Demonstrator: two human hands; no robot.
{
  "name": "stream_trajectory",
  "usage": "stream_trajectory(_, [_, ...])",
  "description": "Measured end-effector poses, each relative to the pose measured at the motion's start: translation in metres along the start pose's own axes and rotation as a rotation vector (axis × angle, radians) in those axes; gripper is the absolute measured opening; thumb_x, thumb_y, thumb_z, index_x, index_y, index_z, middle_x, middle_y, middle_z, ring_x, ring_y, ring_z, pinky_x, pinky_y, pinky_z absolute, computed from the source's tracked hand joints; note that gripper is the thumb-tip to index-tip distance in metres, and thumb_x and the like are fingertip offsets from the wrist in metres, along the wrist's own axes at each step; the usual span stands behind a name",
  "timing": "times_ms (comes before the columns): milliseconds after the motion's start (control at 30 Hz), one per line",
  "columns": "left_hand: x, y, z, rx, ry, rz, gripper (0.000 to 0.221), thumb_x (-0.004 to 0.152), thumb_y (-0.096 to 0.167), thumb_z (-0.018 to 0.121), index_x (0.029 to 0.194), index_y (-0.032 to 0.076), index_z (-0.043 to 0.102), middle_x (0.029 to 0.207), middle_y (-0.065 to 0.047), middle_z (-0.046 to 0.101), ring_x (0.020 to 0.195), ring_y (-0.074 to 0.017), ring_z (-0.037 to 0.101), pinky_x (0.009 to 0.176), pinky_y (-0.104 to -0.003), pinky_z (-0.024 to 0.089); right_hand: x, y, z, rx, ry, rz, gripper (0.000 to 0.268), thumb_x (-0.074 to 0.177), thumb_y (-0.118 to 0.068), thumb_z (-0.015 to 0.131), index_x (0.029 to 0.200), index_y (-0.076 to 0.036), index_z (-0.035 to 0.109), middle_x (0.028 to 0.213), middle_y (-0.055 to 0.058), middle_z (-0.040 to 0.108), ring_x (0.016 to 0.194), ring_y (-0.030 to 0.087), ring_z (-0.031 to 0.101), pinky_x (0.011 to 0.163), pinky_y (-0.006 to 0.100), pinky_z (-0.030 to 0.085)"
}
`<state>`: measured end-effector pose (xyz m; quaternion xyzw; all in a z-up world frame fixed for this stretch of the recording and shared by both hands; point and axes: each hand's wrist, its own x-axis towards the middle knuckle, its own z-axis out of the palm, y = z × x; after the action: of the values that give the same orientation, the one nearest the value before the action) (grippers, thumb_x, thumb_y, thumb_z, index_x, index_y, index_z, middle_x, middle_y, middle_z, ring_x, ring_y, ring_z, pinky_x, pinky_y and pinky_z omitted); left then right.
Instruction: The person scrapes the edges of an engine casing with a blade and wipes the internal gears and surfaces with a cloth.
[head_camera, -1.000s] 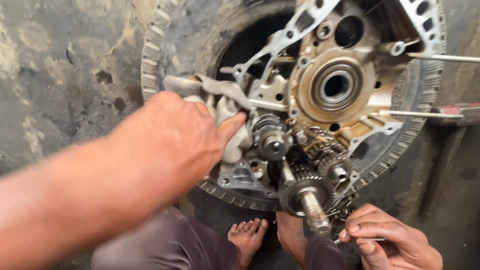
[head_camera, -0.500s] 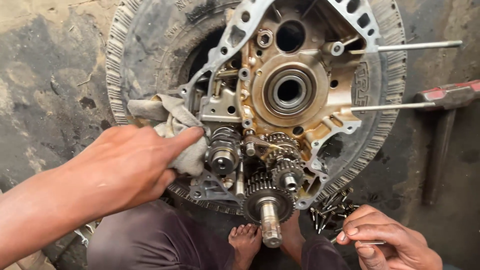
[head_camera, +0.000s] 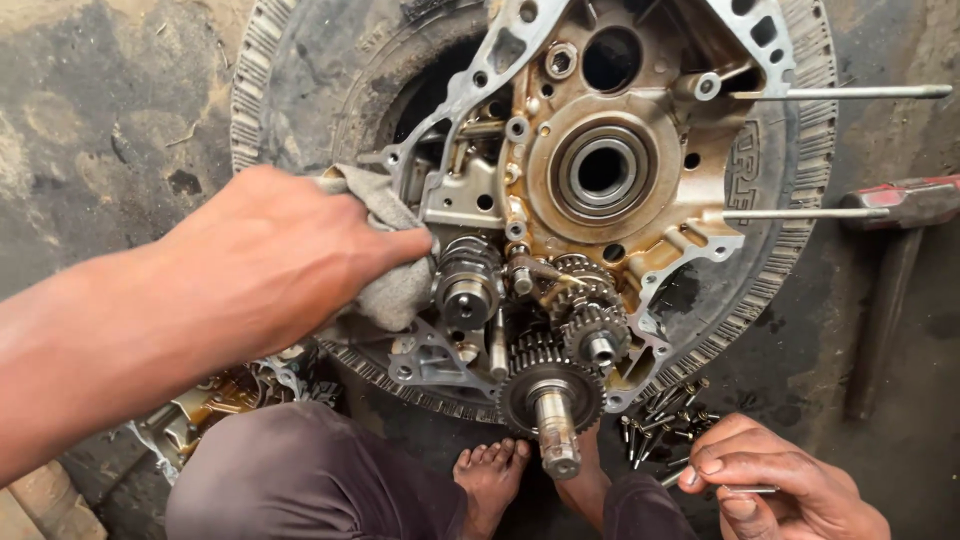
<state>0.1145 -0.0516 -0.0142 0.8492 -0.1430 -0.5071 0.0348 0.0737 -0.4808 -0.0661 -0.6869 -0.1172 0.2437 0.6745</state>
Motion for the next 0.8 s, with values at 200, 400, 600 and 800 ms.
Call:
stream_trajectory(200, [-0.004, 0.008, 0.008, 0.225, 0.099, 0.068, 0.046, 0.092, 0.016, 0.064, 0.138, 0.019, 0.058, 0.072, -0.009, 0.068, 0.068, -0.0238, 0.071, 0.053, -0.038, 0.054, -0.017, 0.002, -0.015, -0.031, -0.067, 0.022, 0.016, 0.099, -0.015, 0.070, 0.104, 0.001, 0.072, 0.087, 0.015, 0.077, 0.078, 0.026, 0.071, 0.071, 0.040, 0.064])
stream_trajectory(400, [-0.022, 0.011, 0.044, 0.459, 0.257, 0.013, 0.031, 0.096, 0.018, 0.061, 0.126, 0.011, 0.063, 0.086, -0.013, 0.067, 0.078, -0.0222, 0.067, 0.063, -0.035, 0.049, -0.043, 0.009, -0.027, -0.038, -0.079, -0.047, 0.016, 0.098, -0.014, 0.071, 0.106, 0.000, 0.071, 0.088, 0.015, 0.078, 0.079, 0.027, 0.071, 0.070, 0.038, 0.064])
stream_trajectory(600, [-0.063, 0.001, 0.096, 0.322, 0.952, -0.018, 0.050, 0.094, 0.016, 0.068, 0.143, 0.023, 0.064, 0.099, -0.013, 0.069, 0.085, -0.0219, 0.064, 0.071, -0.035, 0.050, -0.054, 0.001, -0.028, -0.070, -0.152, -0.069, 0.018, 0.100, -0.014, 0.070, 0.107, 0.003, 0.069, 0.090, 0.017, 0.076, 0.080, 0.027, 0.071, 0.069, 0.037, 0.064])
stream_trajectory(800, [-0.099, -0.003, 0.149, -0.802, 1.237, 0.003, 0.053, 0.092, -0.003, 0.065, 0.142, 0.008, 0.052, 0.127, -0.018, 0.058, 0.113, -0.0283, 0.064, 0.098, -0.034, 0.056, -0.050, -0.018, 0.031, -0.091, 0.062, -0.069, 0.017, 0.097, -0.008, 0.072, 0.100, 0.008, 0.068, 0.083, 0.021, 0.071, 0.075, 0.027, 0.070, 0.064, 0.037, 0.060])
